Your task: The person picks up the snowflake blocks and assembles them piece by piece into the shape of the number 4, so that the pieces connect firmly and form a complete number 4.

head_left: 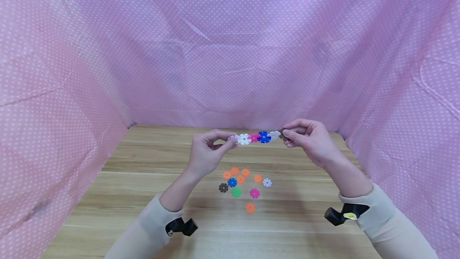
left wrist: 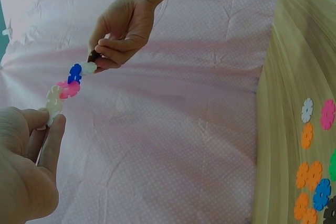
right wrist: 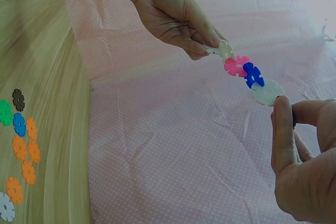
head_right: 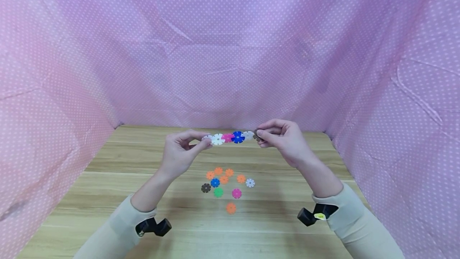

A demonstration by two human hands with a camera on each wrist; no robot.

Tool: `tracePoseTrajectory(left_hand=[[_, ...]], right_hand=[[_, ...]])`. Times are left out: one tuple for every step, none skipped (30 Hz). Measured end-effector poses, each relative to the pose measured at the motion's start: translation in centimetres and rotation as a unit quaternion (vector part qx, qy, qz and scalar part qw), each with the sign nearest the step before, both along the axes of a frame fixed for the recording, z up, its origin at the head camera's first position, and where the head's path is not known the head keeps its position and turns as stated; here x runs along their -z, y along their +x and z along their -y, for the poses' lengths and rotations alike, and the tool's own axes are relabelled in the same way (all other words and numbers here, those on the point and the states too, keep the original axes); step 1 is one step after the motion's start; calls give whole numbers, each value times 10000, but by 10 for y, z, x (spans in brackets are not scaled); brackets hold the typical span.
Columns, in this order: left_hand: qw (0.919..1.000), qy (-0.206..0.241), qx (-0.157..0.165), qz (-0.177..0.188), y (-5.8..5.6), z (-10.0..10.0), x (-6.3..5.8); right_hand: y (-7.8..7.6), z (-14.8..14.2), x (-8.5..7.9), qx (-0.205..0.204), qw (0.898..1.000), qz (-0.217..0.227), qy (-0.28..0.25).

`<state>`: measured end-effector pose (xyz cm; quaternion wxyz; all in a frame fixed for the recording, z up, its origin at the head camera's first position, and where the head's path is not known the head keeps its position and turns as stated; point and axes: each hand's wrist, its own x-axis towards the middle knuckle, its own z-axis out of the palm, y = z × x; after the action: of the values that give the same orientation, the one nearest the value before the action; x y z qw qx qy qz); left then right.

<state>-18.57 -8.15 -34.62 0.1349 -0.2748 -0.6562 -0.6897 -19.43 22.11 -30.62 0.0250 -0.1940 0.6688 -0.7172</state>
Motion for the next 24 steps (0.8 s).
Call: tracePoseTrajectory(left_hand=[[10000,-5,4,-8,0,0,0],[10000,-6,3,-5,0,0,0],[10000,-14,-1,-2,0,-1,0],[10000,-20,-5,4,1,-1,0],[10000,-26,-5,3,1,-1,0],[10000,-26,-6,5,1,-1,-1],[10000,-23,-8,8,1,-1,-1],[10000,-21,-4,5,2,-1,-1],[10000,-18,-1,6,2,-1,-1],[10000,-23,-2,4,2,-1,-1],[10000,-34,-8,6,2,-1,-1],[10000,-47,-22,16,2,-1,-1],[10000,-60,-35,25,2,-1,-1],[9999,-84,-64,42,2,-1,-2],[9999,-114,-99,53,2,-1,-1],[9998,-149,-133,62,2,-1,-1],[9997,-180,-165,70,3,-2,-1],[9996,-208,-194,74,3,-2,0],[9994,-236,-228,76,3,-3,0],[9993,-266,-267,69,3,-3,1],[9991,-287,-293,50,3,-3,2],[9990,-305,-315,33,3,-4,2],[9990,-306,-334,21,3,-4,2],[9989,-306,-351,10,3,-4,3]], right_hand=[[0,0,0,-9,10000,-12,-3],[0,0,0,-20,10000,-24,-4],[0,0,0,-26,10000,-36,-4],[0,0,0,-34,10000,-53,0],[0,0,0,-41,10000,-67,5],[0,0,1,-47,10000,-80,10],[0,0,1,-56,9999,-88,12],[1,0,1,-60,9999,-98,16],[1,0,1,-64,9999,-107,18],[1,0,1,-68,9999,-112,24],[1,0,1,-67,9999,-112,31],[1,0,0,-56,9999,-106,40],[2,0,0,-52,9999,-99,49],[2,0,0,-48,9999,-90,52],[2,0,1,-38,9999,-79,59],[2,0,1,-23,9999,-70,68],[2,0,1,-4,9999,-67,75],[2,0,1,9,10000,-66,70],[2,-1,1,18,9999,-74,73],[3,-1,1,31,9999,-83,73],[3,-1,1,41,9999,-95,77],[3,-1,1,45,9999,-108,74],[3,-1,1,40,9999,-121,71],[3,-1,0,35,9999,-128,64]])
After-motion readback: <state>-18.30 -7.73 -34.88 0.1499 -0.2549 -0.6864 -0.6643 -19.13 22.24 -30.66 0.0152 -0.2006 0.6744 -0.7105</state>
